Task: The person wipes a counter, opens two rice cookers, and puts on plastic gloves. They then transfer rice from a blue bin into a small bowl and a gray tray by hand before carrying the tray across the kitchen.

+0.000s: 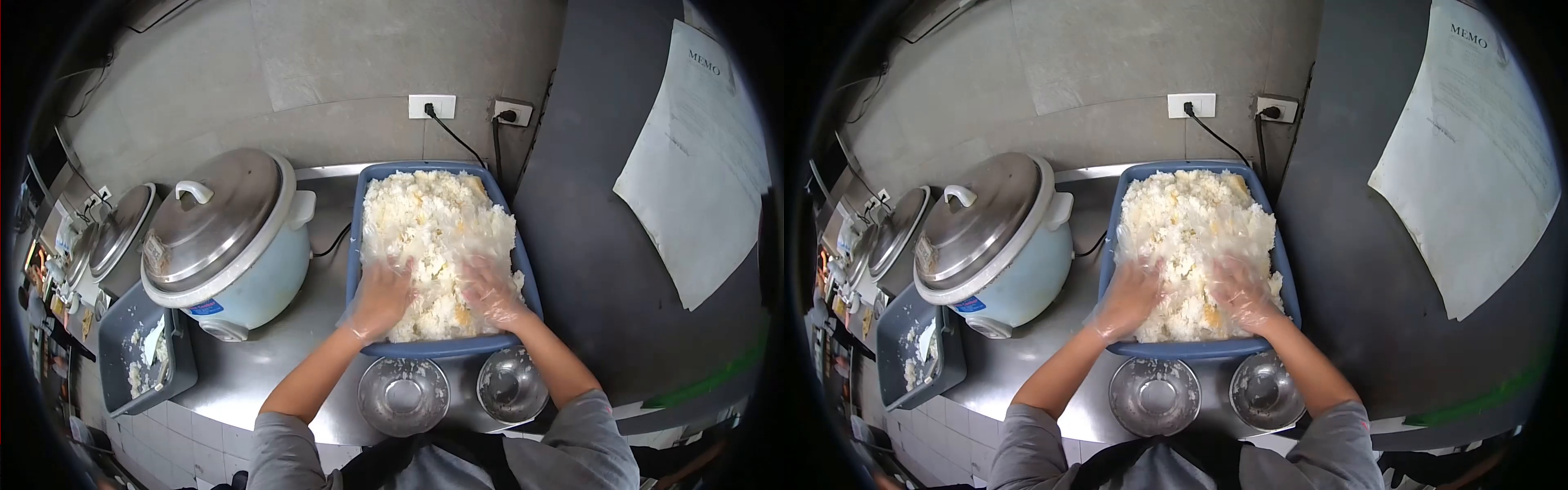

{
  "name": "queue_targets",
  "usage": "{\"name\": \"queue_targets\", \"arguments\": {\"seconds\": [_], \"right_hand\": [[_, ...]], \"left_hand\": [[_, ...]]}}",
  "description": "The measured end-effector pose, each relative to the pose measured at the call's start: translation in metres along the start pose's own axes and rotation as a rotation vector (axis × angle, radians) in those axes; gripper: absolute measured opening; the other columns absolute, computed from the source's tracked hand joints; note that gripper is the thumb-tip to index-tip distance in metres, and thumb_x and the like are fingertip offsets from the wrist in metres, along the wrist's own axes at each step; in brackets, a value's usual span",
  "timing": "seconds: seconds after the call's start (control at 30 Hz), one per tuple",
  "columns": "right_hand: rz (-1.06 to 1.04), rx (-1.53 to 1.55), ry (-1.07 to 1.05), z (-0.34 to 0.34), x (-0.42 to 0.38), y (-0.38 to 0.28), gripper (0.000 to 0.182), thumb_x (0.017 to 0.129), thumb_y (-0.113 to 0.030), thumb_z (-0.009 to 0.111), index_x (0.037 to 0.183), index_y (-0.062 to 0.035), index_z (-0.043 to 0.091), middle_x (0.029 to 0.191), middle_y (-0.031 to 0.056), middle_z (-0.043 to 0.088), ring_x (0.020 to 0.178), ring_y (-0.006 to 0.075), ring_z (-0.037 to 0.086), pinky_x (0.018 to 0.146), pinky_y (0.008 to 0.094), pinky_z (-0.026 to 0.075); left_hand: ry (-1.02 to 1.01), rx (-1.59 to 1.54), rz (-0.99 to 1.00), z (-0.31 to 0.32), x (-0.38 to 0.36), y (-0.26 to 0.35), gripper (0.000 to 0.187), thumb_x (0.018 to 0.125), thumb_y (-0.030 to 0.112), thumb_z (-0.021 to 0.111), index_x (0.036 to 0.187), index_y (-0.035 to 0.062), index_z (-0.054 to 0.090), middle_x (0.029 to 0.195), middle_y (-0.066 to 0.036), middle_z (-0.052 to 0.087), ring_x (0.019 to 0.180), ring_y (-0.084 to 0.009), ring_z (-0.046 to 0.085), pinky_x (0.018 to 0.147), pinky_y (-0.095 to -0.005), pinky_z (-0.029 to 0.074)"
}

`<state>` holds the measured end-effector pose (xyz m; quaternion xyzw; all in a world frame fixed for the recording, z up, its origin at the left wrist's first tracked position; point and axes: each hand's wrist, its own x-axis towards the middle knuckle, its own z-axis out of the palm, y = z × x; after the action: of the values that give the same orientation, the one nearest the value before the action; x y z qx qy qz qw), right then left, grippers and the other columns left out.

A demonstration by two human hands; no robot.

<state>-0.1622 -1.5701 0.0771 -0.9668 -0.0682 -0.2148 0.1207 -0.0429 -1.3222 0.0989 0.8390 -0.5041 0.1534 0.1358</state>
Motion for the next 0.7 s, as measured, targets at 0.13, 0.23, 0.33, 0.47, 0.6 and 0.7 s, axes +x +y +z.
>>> {"name": "queue_targets", "arguments": {"seconds": [0.13, 0.23, 0.33, 0.47, 0.6, 0.7], "right_hand": [[-0.021, -0.018, 0.03, -0.078, 0.038, -0.03, 0.05, 0.086, -0.028, 0.062, 0.13, -0.0093, 0.05, 0.137, 0.0167, 0.042, 0.126, 0.0345, 0.041, 0.104, 0.0412, 0.036], [0.041, -0.01, 0.316, -0.124, 0.077, -0.063, 0.047, 0.087, -0.023, 0.06, 0.13, -0.007, 0.049, 0.137, 0.0158, 0.043, 0.125, 0.0323, 0.044, 0.103, 0.0379, 0.037], [0.148, 0.27, 0.322, -0.108, 0.08, -0.058, 0.047, 0.09, -0.022, 0.056, 0.133, -0.0066, 0.047, 0.143, 0.015, 0.038, 0.128, 0.0301, 0.042, 0.106, 0.0347, 0.033], [0.231, 0.619, -0.099, -0.001, 0.031, 0.014, 0.046, 0.09, -0.01, 0.05, 0.135, -0.005, 0.042, 0.14, 0.0183, 0.039, 0.127, 0.0316, 0.042, 0.107, 0.0358, 0.032], [0.319, 0.302, -0.172, -0.062, -0.017, -0.044, 0.04, 0.091, -0.002, 0.039, 0.13, 0.0021, 0.044, 0.135, 0.024, 0.043, 0.127, 0.0342, 0.041, 0.105, 0.0394, 0.033], [0.24, 0.261, -0.223, -0.094, -0.046, -0.059, 0.031, 0.089, -0.003, 0.052, 0.119, -0.0007, 0.056, 0.118, 0.0222, 0.057, 0.108, 0.0327, 0.057, 0.093, 0.0362, 0.045]], "left_hand": [[-0.002, -0.197, -0.131, -0.051, 0.038, -0.011, 0.046, 0.091, 0.032, 0.054, 0.129, 0.006, 0.051, 0.131, -0.018, 0.051, 0.121, -0.0336, 0.048, 0.107, -0.0427, 0.03], [0.408, -0.335, -0.067, -0.089, 0.079, 0.003, 0.044, 0.089, 0.034, 0.055, 0.121, 0.0051, 0.057, 0.123, -0.019, 0.055, 0.118, -0.0365, 0.048, 0.102, -0.0438, 0.034], [0.564, -0.264, -0.039, -0.035, 0.084, -0.002, 0.042, 0.089, 0.033, 0.055, 0.122, 0.0067, 0.057, 0.13, -0.016, 0.05, 0.122, -0.0361, 0.043, 0.104, -0.0448, 0.032], [-0.097, -0.188, -0.113, 0.055, 0.04, -0.035, 0.051, 0.092, 0.032, 0.05, 0.135, 0.0057, 0.042, 0.14, -0.018, 0.038, 0.129, -0.0352, 0.033, 0.107, -0.0463, 0.028], [-0.075, -0.305, -0.082, -0.004, -0.02, -0.017, 0.058, 0.087, 0.02, 0.055, 0.135, -0.0056, 0.034, 0.14, -0.026, 0.034, 0.133, -0.038, 0.03, 0.11, -0.0458, 0.024], [-0.223, -0.306, -0.009, -0.047, -0.06, 0.003, 0.044, 0.083, 0.005, 0.057, 0.125, -0.0019, 0.048, 0.127, -0.024, 0.049, 0.12, -0.0391, 0.046, 0.1, -0.0413, 0.039]]}}
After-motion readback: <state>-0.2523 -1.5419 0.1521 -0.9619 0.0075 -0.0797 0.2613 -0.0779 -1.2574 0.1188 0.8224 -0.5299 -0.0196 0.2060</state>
